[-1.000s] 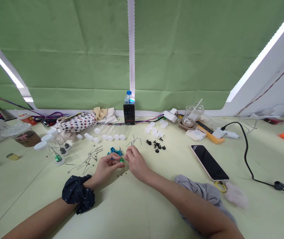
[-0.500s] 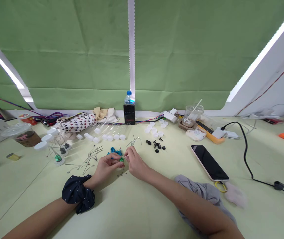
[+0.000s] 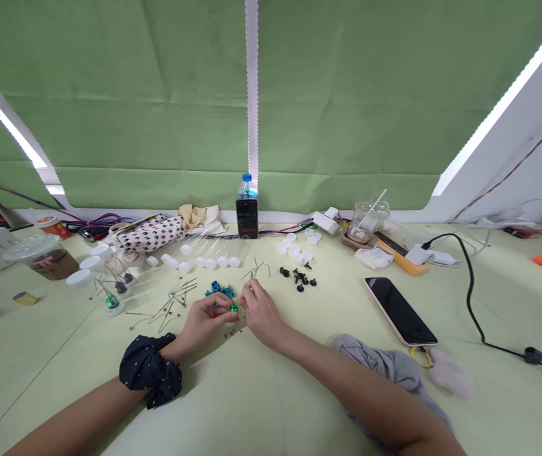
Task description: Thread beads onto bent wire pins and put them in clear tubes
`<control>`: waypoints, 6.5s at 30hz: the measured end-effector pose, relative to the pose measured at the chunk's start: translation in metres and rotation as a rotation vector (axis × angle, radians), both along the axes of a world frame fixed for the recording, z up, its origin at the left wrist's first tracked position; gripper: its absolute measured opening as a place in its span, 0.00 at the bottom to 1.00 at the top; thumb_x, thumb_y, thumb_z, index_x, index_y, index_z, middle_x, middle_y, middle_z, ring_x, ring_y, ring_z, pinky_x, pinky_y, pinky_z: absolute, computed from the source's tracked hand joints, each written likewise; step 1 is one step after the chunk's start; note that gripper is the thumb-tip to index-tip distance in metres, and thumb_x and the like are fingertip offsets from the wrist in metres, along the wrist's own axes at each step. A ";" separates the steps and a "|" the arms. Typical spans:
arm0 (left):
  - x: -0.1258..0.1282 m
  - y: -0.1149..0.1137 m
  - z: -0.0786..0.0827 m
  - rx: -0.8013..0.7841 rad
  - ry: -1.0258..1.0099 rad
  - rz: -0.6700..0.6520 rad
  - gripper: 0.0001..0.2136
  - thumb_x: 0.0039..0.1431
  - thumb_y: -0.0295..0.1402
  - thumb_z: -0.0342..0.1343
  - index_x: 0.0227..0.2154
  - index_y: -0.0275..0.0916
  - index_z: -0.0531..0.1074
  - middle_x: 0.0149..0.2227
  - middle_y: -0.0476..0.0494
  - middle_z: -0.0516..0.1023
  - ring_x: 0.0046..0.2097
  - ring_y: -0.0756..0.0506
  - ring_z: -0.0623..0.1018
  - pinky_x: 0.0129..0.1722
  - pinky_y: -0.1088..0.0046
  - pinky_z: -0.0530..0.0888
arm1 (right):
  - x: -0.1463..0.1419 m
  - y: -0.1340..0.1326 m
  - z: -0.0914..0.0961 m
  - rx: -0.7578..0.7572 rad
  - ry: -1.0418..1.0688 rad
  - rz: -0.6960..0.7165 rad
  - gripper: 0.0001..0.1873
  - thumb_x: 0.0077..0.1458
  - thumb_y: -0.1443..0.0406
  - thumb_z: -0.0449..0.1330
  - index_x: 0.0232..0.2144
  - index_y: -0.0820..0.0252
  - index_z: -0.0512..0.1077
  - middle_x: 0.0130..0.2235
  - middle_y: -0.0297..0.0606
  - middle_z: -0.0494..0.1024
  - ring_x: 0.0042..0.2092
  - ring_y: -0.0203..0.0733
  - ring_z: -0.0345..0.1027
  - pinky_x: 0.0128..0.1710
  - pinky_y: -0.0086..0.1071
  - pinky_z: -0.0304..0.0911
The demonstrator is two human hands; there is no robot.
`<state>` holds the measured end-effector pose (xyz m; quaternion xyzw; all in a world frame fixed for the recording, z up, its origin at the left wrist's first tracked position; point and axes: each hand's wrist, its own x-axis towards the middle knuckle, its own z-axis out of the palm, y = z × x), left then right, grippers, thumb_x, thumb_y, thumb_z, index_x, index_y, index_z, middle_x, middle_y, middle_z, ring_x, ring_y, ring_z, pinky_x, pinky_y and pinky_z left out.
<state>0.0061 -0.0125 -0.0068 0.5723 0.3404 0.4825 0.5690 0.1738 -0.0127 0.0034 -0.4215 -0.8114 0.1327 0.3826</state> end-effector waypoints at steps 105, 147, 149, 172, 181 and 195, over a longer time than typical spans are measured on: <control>-0.008 0.010 0.015 -0.029 0.080 0.221 0.18 0.52 0.39 0.57 0.45 0.35 0.68 0.32 0.43 0.77 0.36 0.46 0.78 0.37 0.70 0.72 | 0.015 0.017 -0.010 -0.157 -0.268 -0.131 0.06 0.53 0.70 0.59 0.25 0.60 0.73 0.29 0.35 0.71 0.34 0.38 0.66 0.37 0.34 0.53; -0.012 0.016 0.009 -0.289 -0.341 -0.018 0.12 0.45 0.28 0.64 0.35 0.34 0.74 0.36 0.41 0.79 0.43 0.41 0.78 0.46 0.66 0.71 | 0.027 0.032 0.011 -0.162 0.295 0.003 0.07 0.50 0.68 0.57 0.35 0.60 0.66 0.35 0.37 0.70 0.31 0.35 0.68 0.33 0.30 0.68; -0.012 0.017 0.009 -0.287 -0.333 -0.012 0.12 0.45 0.28 0.64 0.35 0.34 0.74 0.36 0.40 0.80 0.42 0.41 0.78 0.44 0.66 0.72 | 0.020 0.026 0.013 -0.217 0.409 0.116 0.08 0.50 0.67 0.58 0.35 0.60 0.68 0.35 0.37 0.71 0.33 0.36 0.69 0.36 0.31 0.69; -0.012 0.017 0.005 -0.222 -0.186 0.053 0.13 0.44 0.29 0.65 0.35 0.35 0.76 0.34 0.42 0.80 0.35 0.48 0.77 0.38 0.72 0.71 | 0.013 0.016 0.015 -0.293 0.455 0.227 0.12 0.50 0.61 0.61 0.38 0.58 0.72 0.38 0.39 0.70 0.36 0.37 0.69 0.37 0.33 0.70; -0.011 0.016 0.006 -0.209 -0.175 0.048 0.13 0.43 0.29 0.65 0.35 0.36 0.76 0.32 0.43 0.80 0.35 0.45 0.78 0.39 0.69 0.72 | 0.012 0.016 0.012 -0.422 0.515 0.189 0.12 0.47 0.60 0.62 0.34 0.59 0.68 0.35 0.37 0.71 0.35 0.37 0.69 0.33 0.31 0.69; -0.012 0.016 0.002 -0.187 -0.099 0.121 0.15 0.42 0.31 0.66 0.36 0.35 0.77 0.32 0.42 0.80 0.34 0.45 0.78 0.40 0.68 0.72 | 0.013 0.018 0.009 -0.504 0.583 0.207 0.13 0.46 0.60 0.63 0.33 0.60 0.70 0.35 0.38 0.72 0.38 0.39 0.69 0.36 0.33 0.68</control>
